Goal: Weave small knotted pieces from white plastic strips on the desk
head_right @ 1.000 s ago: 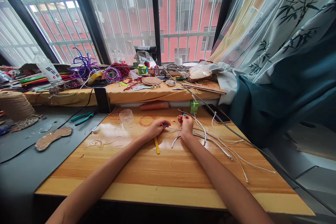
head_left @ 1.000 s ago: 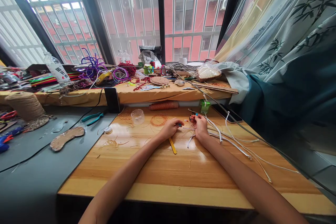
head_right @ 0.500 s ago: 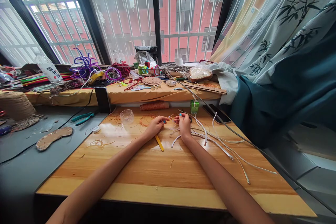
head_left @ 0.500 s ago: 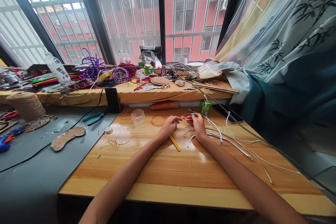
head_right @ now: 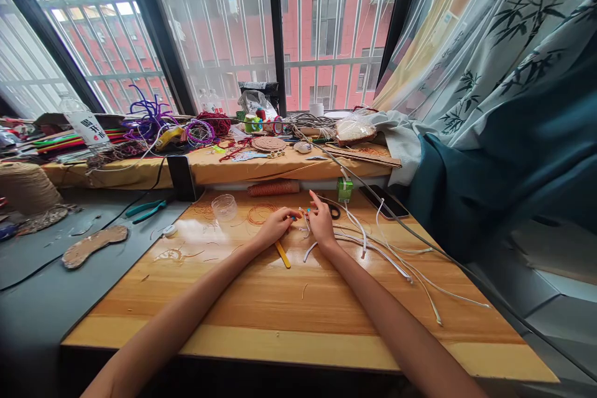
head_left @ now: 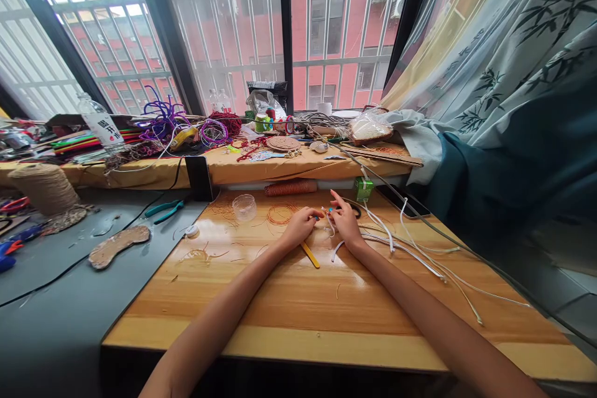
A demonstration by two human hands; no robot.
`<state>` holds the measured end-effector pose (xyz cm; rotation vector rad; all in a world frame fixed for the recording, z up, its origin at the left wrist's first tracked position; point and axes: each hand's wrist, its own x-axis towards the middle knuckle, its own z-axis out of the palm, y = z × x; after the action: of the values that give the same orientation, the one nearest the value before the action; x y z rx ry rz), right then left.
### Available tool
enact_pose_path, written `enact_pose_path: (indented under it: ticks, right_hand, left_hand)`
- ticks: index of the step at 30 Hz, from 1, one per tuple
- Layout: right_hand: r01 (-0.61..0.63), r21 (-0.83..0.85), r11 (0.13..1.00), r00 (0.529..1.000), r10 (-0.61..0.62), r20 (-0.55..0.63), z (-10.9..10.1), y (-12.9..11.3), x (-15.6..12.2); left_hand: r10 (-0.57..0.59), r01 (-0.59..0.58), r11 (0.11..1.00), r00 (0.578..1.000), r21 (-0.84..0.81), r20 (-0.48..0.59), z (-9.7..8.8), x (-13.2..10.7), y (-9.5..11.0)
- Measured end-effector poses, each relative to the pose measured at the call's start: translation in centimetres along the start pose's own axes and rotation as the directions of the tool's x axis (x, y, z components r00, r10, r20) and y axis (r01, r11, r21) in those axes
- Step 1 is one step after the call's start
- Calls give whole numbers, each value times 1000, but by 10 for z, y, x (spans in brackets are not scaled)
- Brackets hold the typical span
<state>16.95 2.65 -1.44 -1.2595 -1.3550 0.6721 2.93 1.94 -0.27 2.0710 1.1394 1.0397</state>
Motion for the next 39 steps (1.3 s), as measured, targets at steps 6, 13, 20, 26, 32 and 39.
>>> enact_pose_path:
  ticks: [6, 13, 20, 26, 32, 39]
  right_hand:
    - [97, -44, 994, 988, -90, 128, 1, -5, -2]
    - [63, 7, 998, 966, -63, 249, 4, -7, -1]
    - [21, 16, 1000, 963, -25, 270, 5, -8, -1]
    - [21, -26, 999, 977, -15, 211, 1, -8, -2]
    - [109, -97, 989, 978, -90, 189, -1, -18, -8]
    - [228, -190, 955, 965, -196, 173, -1, -22, -12]
  left_hand:
    - [22, -22, 1000, 1000, -19, 2, -1, -2, 3]
    - [-11, 10, 999, 1000, -53, -12, -1, -1, 2]
    - [-114, 111, 990, 993, -85, -26, -3, -1, 8]
    - [-139, 137, 977, 990, -162, 1, -6, -3, 11]
    - [-94, 84, 987, 993, -134, -69, -2, 0, -1]
    - [-84, 74, 988, 994, -136, -67, -1, -2, 0]
